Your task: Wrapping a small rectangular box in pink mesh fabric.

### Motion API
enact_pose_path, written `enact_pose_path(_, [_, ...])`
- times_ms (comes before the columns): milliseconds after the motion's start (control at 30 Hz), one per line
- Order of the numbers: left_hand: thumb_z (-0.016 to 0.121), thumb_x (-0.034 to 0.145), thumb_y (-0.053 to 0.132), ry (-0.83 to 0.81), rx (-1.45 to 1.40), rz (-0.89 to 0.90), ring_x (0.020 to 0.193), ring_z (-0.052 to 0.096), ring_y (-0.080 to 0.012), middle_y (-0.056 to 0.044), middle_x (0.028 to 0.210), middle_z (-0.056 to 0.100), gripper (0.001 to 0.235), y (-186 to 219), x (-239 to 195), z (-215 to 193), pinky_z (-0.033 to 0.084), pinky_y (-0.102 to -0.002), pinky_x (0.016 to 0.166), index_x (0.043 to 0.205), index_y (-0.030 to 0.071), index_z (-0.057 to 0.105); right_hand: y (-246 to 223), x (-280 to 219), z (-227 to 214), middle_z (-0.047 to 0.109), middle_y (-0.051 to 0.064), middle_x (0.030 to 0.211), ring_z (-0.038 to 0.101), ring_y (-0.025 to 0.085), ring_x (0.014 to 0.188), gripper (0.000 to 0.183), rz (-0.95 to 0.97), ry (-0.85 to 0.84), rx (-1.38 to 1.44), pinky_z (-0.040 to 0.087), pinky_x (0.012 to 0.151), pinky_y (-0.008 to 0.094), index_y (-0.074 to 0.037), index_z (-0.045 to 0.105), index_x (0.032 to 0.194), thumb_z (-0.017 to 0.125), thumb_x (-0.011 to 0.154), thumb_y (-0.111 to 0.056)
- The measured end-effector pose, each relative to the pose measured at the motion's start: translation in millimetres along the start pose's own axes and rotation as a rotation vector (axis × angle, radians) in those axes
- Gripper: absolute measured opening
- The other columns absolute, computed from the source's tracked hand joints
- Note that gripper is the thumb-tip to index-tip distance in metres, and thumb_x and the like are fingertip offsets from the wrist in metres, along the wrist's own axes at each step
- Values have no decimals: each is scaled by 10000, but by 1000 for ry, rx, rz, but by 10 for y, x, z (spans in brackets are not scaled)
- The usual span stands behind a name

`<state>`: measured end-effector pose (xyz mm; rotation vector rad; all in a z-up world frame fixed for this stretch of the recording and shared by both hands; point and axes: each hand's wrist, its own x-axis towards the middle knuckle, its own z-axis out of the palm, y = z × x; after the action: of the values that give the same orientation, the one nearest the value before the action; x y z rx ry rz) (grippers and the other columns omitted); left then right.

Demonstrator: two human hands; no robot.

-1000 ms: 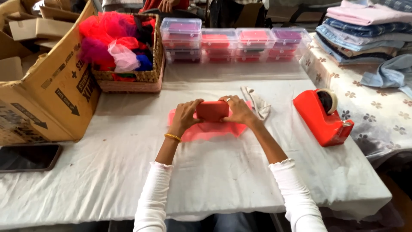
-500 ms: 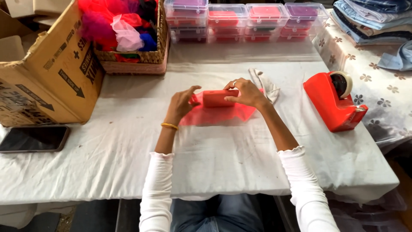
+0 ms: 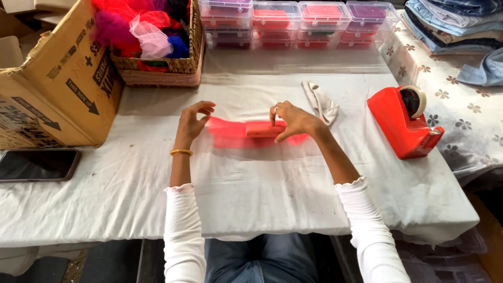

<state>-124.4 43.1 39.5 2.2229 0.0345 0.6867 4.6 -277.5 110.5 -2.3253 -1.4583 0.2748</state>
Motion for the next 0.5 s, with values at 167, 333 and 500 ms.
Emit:
enact_pose_path(167, [634,837,-128,178,65,-16,971,738,-194,-70,1157,757,412,-3,-36,-36,585,-354,861,1156,112,738,64,49,179,586,87,1123,496,298,1128,597,27,-184,-139,486,958,415,-89,652,974,979,539,-334])
enact_pose_path(333, [679,900,-40,334,147,79,1023,701,-257,-127,1247,703,347,138,68,187,562,-390,886,1224,82,699,94,23,114,620,107,1163,506,298,1193,676,133,-188,-108,477,1006,409,-96,621,1158,936,645,-405])
enact_pose_path(500, [733,987,192,104,233,276,1187,652,-267,-69,1291,698,207,224,152,725,543,-414,1049,1178,113,723,185,68,131,600,137,1364,611,315,1223,1017,291,-243,51,506,1010,415,-99,493,1420,936,570,-438])
